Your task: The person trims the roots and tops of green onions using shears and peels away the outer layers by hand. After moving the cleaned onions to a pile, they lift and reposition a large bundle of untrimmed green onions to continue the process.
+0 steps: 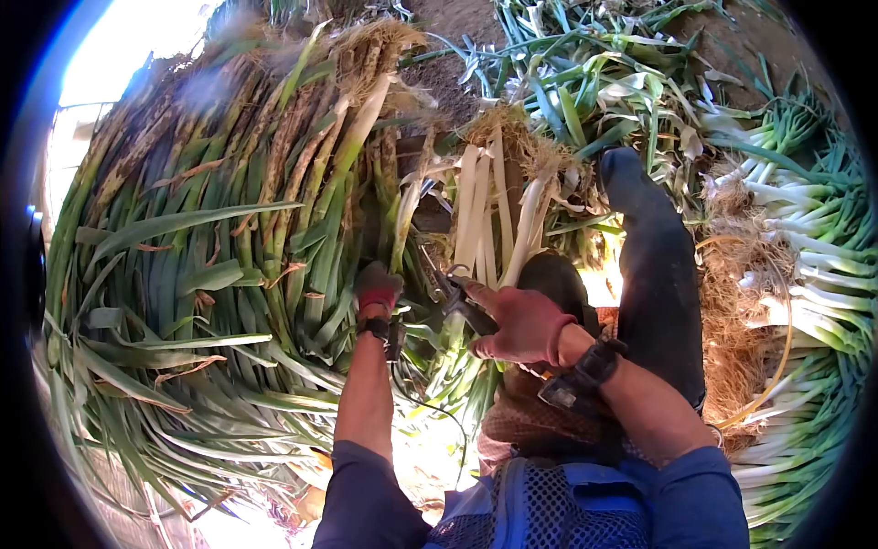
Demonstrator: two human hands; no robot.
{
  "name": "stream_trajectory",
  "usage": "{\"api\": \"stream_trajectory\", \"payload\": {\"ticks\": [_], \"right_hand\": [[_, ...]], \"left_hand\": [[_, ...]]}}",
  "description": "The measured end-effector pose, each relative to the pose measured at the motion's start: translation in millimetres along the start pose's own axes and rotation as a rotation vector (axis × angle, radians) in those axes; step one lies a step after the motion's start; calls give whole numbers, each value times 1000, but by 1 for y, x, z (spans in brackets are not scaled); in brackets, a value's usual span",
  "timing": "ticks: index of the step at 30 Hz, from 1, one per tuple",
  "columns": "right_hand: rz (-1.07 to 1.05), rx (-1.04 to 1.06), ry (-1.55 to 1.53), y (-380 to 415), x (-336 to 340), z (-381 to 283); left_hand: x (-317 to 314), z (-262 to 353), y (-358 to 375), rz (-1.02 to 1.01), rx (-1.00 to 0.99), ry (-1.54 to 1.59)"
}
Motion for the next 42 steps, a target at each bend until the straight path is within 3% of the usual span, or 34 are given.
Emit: {"api": "stream_trajectory", "payload": {"ticks": [3, 4, 5, 9, 12, 14, 15, 17, 18, 20, 22, 25, 27, 30, 32, 37, 38, 39, 40, 42], "right_hand": [[47, -24, -19, 3, 11, 5], [81, -38, -21, 2, 16, 7], [77, -39, -20, 2, 18, 6], [47, -2, -62, -1, 14, 0], [86, -5, -47, -1, 12, 2], [109, -15, -53, 2, 13, 5], [136, -16, -42, 6, 14, 6], [167, -19, -26, 10, 21, 5], [130, -62, -98, 10, 25, 6], [84, -108, -166, 10, 21, 14], [177, 6, -218, 6, 15, 24], [107, 96, -233, 8, 0, 13], [83, 77, -232, 9, 0, 3], [11, -25, -182, 10, -6, 6], [-30, -3, -183, 11, -16, 8], [-11, -13, -216, 12, -18, 10], [0, -15, -226, 12, -17, 12], [-4, -9, -224, 10, -21, 17], [70, 33, -197, 8, -21, 21], [134, 52, -214, 11, -16, 25]], "left_hand": [[-2, -1, -5, 10, -92, 105], [4, -1, -8, 153, -55, 315], [1, 2, -12, 151, -51, 316], [82, 88, 2, 180, 35, 260], [106, 137, -4, 179, -87, 203], [123, 166, 3, 312, -333, 82], [115, 161, 0, 313, -336, 84], [80, 139, -16, 97, -250, 629], [84, 141, -10, 99, -254, 635], [114, 149, 19, 224, -397, 702], [153, 151, 39, 256, -408, 781], [235, 160, 69, 438, -489, 814], [284, 164, 83, 453, -510, 736], [329, 172, 118, 363, -370, 855], [355, 165, 132, 501, -464, 830], [380, 142, 148, 429, -359, 845], [374, 145, 145, 383, -449, 742], [366, 149, 143, 336, -538, 638], [346, 149, 136, 209, -396, 657], [281, 140, 101, 4, -366, 582]]}}
Point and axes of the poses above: each hand's wrist, its own y-axis away from the middle knuckle, its own x-axis out of the back of the hand, z = x × y, the point moved 7 cm from there along -y, towards the middle knuckle, and after that the axes turned 4 degrees about y, right-handed, at the moved point
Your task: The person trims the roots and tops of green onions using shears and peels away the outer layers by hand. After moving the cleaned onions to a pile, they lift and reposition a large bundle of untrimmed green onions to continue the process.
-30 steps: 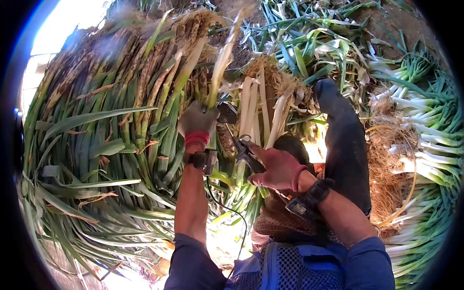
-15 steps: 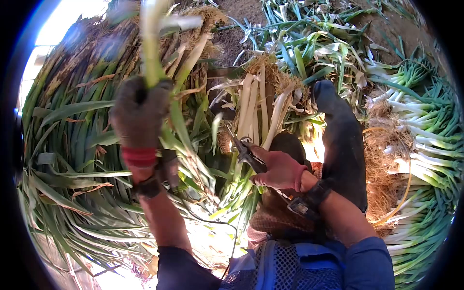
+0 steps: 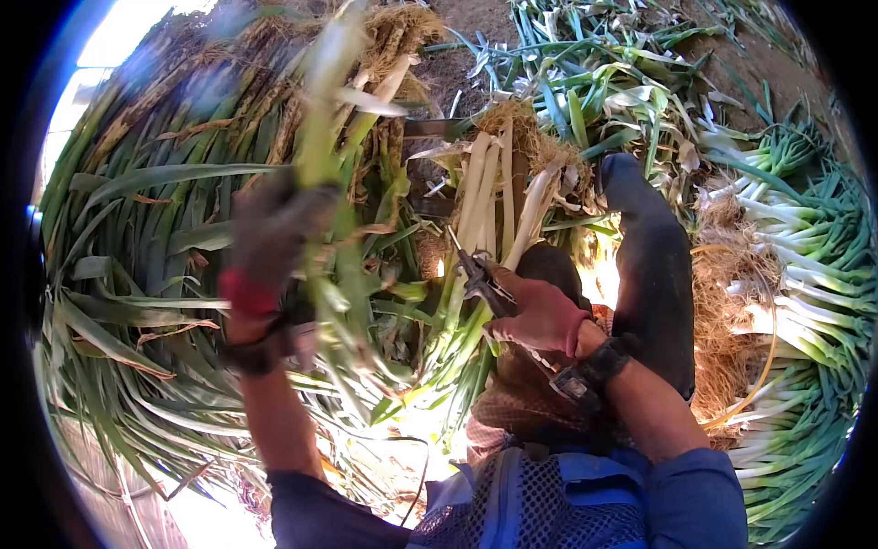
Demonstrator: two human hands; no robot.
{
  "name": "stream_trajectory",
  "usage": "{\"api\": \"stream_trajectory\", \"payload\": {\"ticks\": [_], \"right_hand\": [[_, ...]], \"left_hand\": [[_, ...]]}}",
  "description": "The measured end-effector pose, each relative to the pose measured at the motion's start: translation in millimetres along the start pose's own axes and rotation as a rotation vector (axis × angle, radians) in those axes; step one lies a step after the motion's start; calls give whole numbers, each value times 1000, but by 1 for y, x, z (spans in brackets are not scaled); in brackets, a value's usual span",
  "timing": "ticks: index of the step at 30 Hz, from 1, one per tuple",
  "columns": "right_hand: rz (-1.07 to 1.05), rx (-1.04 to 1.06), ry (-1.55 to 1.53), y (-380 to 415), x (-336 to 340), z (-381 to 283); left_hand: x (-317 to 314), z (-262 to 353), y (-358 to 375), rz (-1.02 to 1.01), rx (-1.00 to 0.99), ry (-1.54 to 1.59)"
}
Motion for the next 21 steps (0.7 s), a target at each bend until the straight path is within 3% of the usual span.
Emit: {"api": "stream_trajectory", "payload": {"ticks": [2, 4, 5, 7, 9, 11, 12, 13, 14, 17, 18, 21], "right_hand": [[57, 9, 24, 5, 6, 3], [112, 17, 50, 14, 17, -8], [28, -64, -11, 21, 22, -24], [-56, -151, -76, 28, 18, -24], [-134, 74, -72, 30, 2, -26], [-200, 57, 6, 29, -6, -34], [-143, 48, 61, 23, -6, -32], [-84, 37, 115, 20, -4, -31], [-85, 38, 119, 17, -5, -31], [-127, 24, 19, 12, -10, -35], [-140, -17, 91, 8, -9, -41], [-102, -59, 237, -20, -2, -44]], "left_hand": [[-68, -81, -13, -158, 220, 181], [-125, -166, -20, -191, 287, 49], [-150, -205, -16, -192, 306, 123], [-178, -243, 2, -199, 329, 199], [-197, -258, 20, -245, 411, 604], [-214, -303, 31, -230, 504, 650], [-220, -325, 26, -200, 47, 400], [-204, -269, 33, -163, -403, 136], [-206, -287, 44, -159, 369, 608], [-214, -294, 56, -32, 437, 734], [-210, -290, 53, -49, 390, 575], [-209, -281, 63, -85, 478, 582]]}}
Point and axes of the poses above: each hand's wrist, its own y-axis away from the middle knuckle, its own x-axis out of the back of the hand, z = x × y, the point moved 7 cm from there along -y, towards the middle knuckle, and after that the axes turned 4 degrees about y, right-handed, at the moved point
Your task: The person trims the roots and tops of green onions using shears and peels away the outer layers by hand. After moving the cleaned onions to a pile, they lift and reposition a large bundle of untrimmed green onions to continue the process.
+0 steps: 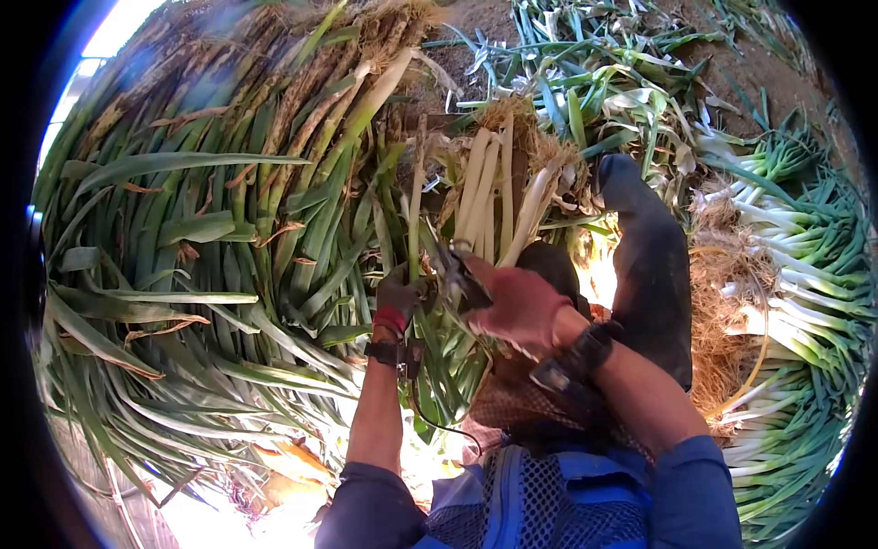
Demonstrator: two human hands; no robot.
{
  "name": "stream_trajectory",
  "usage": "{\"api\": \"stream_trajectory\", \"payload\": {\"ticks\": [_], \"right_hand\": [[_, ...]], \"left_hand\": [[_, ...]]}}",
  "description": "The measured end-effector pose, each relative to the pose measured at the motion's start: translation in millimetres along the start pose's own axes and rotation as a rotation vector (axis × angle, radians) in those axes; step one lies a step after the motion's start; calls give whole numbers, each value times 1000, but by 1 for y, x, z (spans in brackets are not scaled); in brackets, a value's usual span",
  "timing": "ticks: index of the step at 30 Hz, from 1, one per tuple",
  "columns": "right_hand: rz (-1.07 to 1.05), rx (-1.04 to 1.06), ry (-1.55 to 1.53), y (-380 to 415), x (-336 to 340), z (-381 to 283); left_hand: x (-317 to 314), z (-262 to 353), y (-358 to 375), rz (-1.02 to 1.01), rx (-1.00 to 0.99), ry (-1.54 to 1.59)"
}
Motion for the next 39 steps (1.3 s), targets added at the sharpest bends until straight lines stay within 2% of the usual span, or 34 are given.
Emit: {"api": "stream_trajectory", "payload": {"ticks": [4, 6, 10, 12, 14, 16, 19, 21, 23, 27, 29, 31, 33, 34, 35, 36, 37, 38, 39], "right_hand": [[55, -60, 88, -40, 27, -11], [106, -22, 77, -64, 30, -4], [69, -129, 117, -92, 50, -19], [110, -166, 151, -100, 60, -22], [114, -205, 116, -101, 65, -23], [185, -149, 142, -107, 67, -23], [129, -216, 215, -115, 62, -11], [166, -147, 177, -112, 62, -9], [195, -78, 136, -104, 56, -8], [3, -75, 133, -70, 29, -7], [-67, -73, 121, -45, 11, -2], [-64, 68, 149, -26, 0, -2], [-40, 44, 134, -17, 8, -4], [-14, 20, 121, -14, 13, -3], [71, 45, 99, -17, 15, 5], [69, 48, 99, -17, 19, 1], [86, -6, 76, -15, 27, -1], [102, -60, 53, -14, 34, -2], [124, -68, 61, -12, 35, -2]], "left_hand": [[-1, -3, 0, -18, -36, 138], [-6, -10, 1, -41, 84, 347], [-5, -17, -2, -49, 43, 189], [-3, -15, -8, -10, -81, -24], [-4, -16, -4, 5, -48, 0], [-5, -21, -6, 21, -15, 23], [-3, -20, -5, 80, -116, -10], [-3, -30, -7, 17, -63, -9], [0, -38, -10, 14, -102, -33], [0, -31, -7, 22, -132, -94], [-2, -8, 12, 44, -127, -116], [-2, -14, 19, 66, -124, -139], [-14, -30, 29, -10, -297, -568], [-21, -12, 41, -9, -297, -570], [-29, 1, 56, -71, -239, -373], [-35, 25, 74, -130, -180, -176], [-32, 55, 82, -117, -219, -414], [-23, 59, 72, -114, -220, -414], [-8, 56, 58, -59, -138, -418]]}}
Point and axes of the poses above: each hand's wrist, its own y-axis away from the middle knuckle, its own x-axis out of the back of the hand, z = x × y, the point moved 7 cm from there along -y, towards the middle knuckle, and after that the axes turned 4 degrees about y, right-handed, at the moved point
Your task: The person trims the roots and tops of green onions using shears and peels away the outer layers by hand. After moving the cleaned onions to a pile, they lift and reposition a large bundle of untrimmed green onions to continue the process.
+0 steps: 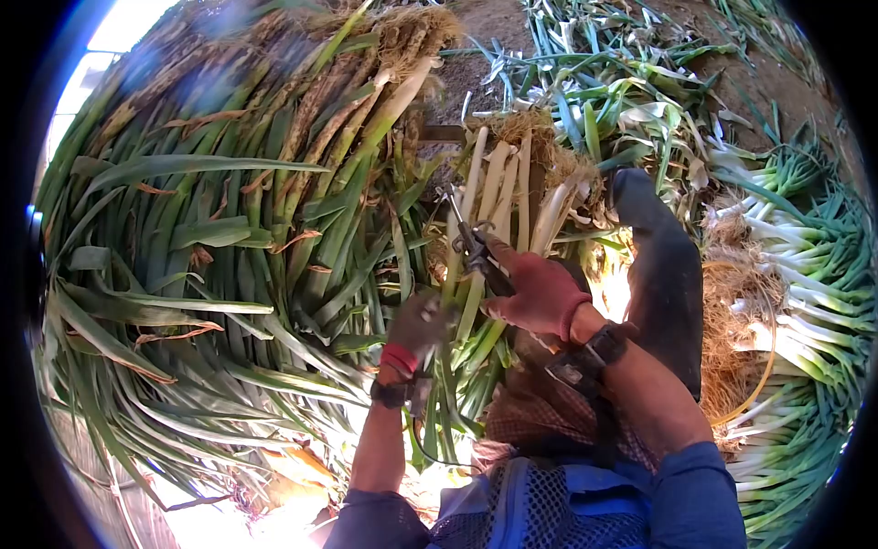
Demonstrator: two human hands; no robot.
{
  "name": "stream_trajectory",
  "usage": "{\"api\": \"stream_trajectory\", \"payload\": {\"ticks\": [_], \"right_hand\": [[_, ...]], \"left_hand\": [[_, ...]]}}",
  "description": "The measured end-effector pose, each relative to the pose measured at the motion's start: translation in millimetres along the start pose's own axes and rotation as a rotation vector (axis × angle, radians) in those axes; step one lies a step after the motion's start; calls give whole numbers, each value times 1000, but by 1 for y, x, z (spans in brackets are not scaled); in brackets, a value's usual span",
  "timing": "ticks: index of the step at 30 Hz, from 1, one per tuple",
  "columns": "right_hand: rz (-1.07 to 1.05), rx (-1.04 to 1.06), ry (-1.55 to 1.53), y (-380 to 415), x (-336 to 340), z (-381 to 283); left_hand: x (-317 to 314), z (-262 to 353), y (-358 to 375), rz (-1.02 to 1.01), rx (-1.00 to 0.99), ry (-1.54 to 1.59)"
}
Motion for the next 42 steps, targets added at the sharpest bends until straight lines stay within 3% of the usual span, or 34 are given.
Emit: {"api": "stream_trajectory", "payload": {"ticks": [1, 3, 6, 7, 9, 10, 11, 13, 14, 16, 17, 19, 20, 22, 23, 25, 26, 28, 29, 31, 32, 35, 39, 40, 41, 42], "right_hand": [[-2, 1, -1, 2, -3, 1], [-23, 75, -37, 8, -12, 0], [-158, 31, -115, 12, -28, -2], [-157, 29, -117, 15, -34, 0], [-106, 101, -98, 15, -45, 0], [-100, 134, -13, 12, -47, -2], [-98, 132, -16, 11, -45, 0], [-118, 63, -25, 9, -36, 4], [-120, 65, -27, 7, -33, 5], [-85, 82, -36, 5, -25, 9], [-85, 80, -36, 6, -25, 12], [-56, 92, -59, 7, -22, 14], [-60, 92, -58, 8, -21, 13], [-58, 91, -125, 9, -17, 10], [-55, 90, -127, 8, -18, 11], [-39, 131, -110, 8, -20, 13], [-36, 129, -114, 10, -18, 12], [-84, 83, -121, 13, -14, 12], [-79, 82, -125, 13, -14, 15], [-55, 124, -106, 17, -15, 17], [-57, 121, -108, 19, -17, 18], [-81, 113, -92, 19, -18, 23], [-80, 120, -94, 15, -21, 23], [-71, 112, -100, 14, -20, 24], [-71, 109, -101, 14, -22, 25], [-63, 123, -99, 13, -23, 27]], "left_hand": [[10, -12, -12, 35, 91, -3], [42, -21, -38, 460, -23, -317], [49, -12, -72, 539, 64, -552], [48, -8, -81, 537, 63, -554], [34, -20, -100, 365, 258, -705], [30, -25, -99, 449, 282, -639], [29, -31, -101, 446, 280, -642], [10, -44, -105, 161, 205, -606], [7, -51, -98, 162, 207, -608], [-6, -61, -90, 171, 14, -294], [-4, -71, -98, 169, 14, -293], [5, -104, -123, 82, -2, -3], [22, -103, -138, 137, 38, 514], [69, 34, -103, 245, -39, 449], [76, 67, -105, 243, -40, 447], [80, 110, -121, 173, -214, 1243], [81, 85, -149, 170, -214, 1239], [94, 39, -196, 439, -642, -127], [84, 42, -192, 435, -646, -129], [59, 25, -172, 625, -244, -645], [55, -5, -169, 671, -119, -579], [60, -35, -160, 649, -3, -497], [45, -17, -130, 370, 95, -559], [44, -21, -119, 324, -43, -396], [55, -32, -120, 321, -43, -395], [65, -47, -127, 295, -206, -318]]}}
Point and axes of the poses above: each hand's wrist, its own y-axis away from the middle knuckle, its own x-axis out of the back of the hand, z = x × y, the point moved 7 cm from there along -y, towards the middle knuckle, and after that the axes turned 4 degrees about y, right-handed, at the moved point
